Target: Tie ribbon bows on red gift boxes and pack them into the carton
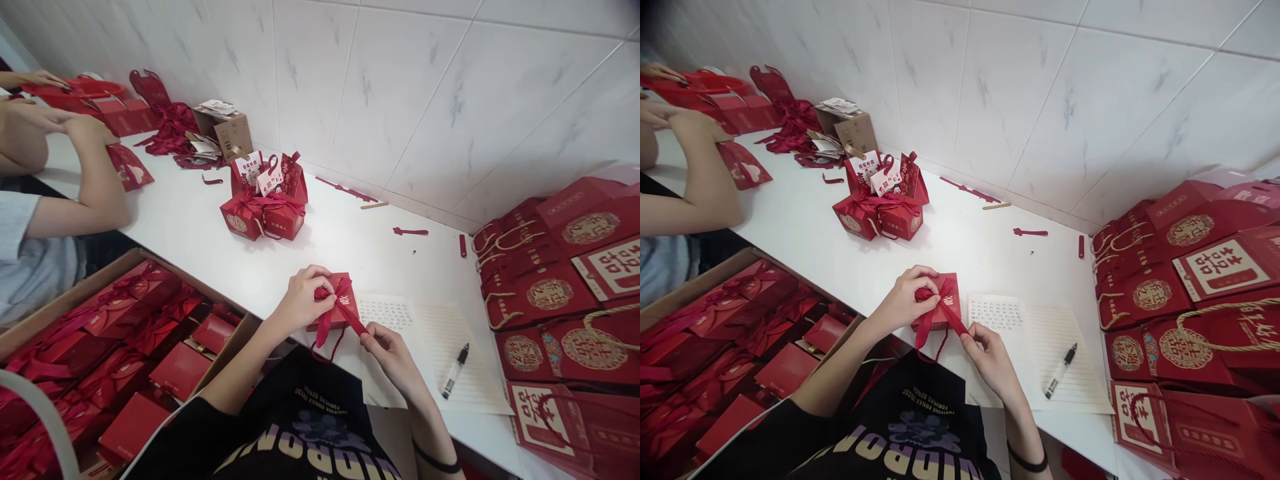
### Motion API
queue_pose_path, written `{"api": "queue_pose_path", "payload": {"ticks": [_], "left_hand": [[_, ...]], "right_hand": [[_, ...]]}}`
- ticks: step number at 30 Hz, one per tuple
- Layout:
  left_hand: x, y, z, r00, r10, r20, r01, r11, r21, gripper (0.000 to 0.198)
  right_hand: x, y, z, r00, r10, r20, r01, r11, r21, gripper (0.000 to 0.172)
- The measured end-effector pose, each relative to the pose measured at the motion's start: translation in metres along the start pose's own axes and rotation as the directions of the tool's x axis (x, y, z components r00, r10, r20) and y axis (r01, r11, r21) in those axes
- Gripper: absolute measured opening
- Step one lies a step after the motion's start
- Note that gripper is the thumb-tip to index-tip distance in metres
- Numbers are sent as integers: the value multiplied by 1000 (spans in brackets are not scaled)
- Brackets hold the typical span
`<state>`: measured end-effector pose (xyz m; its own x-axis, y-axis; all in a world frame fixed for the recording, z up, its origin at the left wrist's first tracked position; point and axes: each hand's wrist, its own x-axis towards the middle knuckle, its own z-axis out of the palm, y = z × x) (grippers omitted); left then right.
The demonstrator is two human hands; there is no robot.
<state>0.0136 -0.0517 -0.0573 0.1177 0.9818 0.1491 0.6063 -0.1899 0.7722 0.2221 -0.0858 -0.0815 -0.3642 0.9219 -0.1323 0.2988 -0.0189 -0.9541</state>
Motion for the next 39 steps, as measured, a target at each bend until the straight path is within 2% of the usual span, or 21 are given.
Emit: {"api": "queue_pose_path", "payload": {"ticks": [4, 5, 6, 7, 8, 9, 10, 12, 14, 15, 17, 20, 24, 27, 31, 35, 39], "left_hand": [[1, -2, 0, 1000, 2, -4, -2, 1000, -7, 4], [1, -2, 0, 1000, 7, -1, -7, 1000, -15, 4], [1, -3, 0, 1000, 17, 5, -17, 999, -29, 4], [1, -4, 0, 1000, 30, 7, -30, 998, -49, 4], [0, -5, 0, 999, 46, -1, -46, 996, -73, 4], [-1, -7, 0, 998, 59, -27, -62, 993, -99, 3], [-2, -8, 0, 995, 65, -73, -74, 990, -121, 8], [-6, -10, 1, 976, 34, -215, -63, 989, -130, 21], [-11, -11, 2, 937, -49, -345, 16, 995, -97, 24], [-13, -11, 2, 922, -91, -376, 68, 995, -74, 22], [-16, -10, 4, 918, -148, -367, 146, 989, -32, 19], [-16, -7, 7, 939, -166, -302, 172, 985, -7, 22], [-15, -3, 11, 934, -183, -306, 181, 983, -35, 22], [-16, -2, 14, 925, -194, -328, 187, 981, -52, 23], [-18, -1, 15, 925, -197, -326, 190, 980, -55, 21], [-18, -1, 17, 931, -189, -311, 182, 982, -51, 20], [-17, -3, 18, 930, -216, -298, 201, 976, -80, 21]], "right_hand": [[-1, -8, -34, 976, 40, 215, -14, 992, -124, 37], [3, -12, -41, 978, 40, 204, -9, 989, -148, 36], [9, -16, -47, 991, 19, 135, 5, 985, -175, 36], [18, -20, -51, 999, -34, -4, 32, 978, -207, 39], [28, -25, -51, 987, -98, -130, 63, 967, -246, 41], [39, -29, -48, 969, -157, -188, 99, 953, -286, 41], [50, -33, -43, 958, -213, -191, 146, 938, -315, 41], [70, -37, -28, 958, -265, -107, 220, 922, -319, 41], [83, -38, -11, 963, -265, -59, 241, 935, -261, 38], [86, -38, -3, 966, -249, -72, 228, 948, -220, 36], [87, -35, 9, 969, -198, -146, 183, 977, -111, 33], [79, -30, 21, 956, -142, -255, 167, 983, 80, 29], [67, -24, 31, 896, -128, -425, 228, 954, 195, 27], [62, -21, 37, 860, -109, -499, 260, 935, 243, 29], [60, -17, 39, 870, -26, -493, 248, 886, 392, 36], [61, -15, 37, 916, 70, -396, 189, 794, 578, 42], [63, -14, 37, 927, 111, -358, 154, 758, 634, 45]]}}
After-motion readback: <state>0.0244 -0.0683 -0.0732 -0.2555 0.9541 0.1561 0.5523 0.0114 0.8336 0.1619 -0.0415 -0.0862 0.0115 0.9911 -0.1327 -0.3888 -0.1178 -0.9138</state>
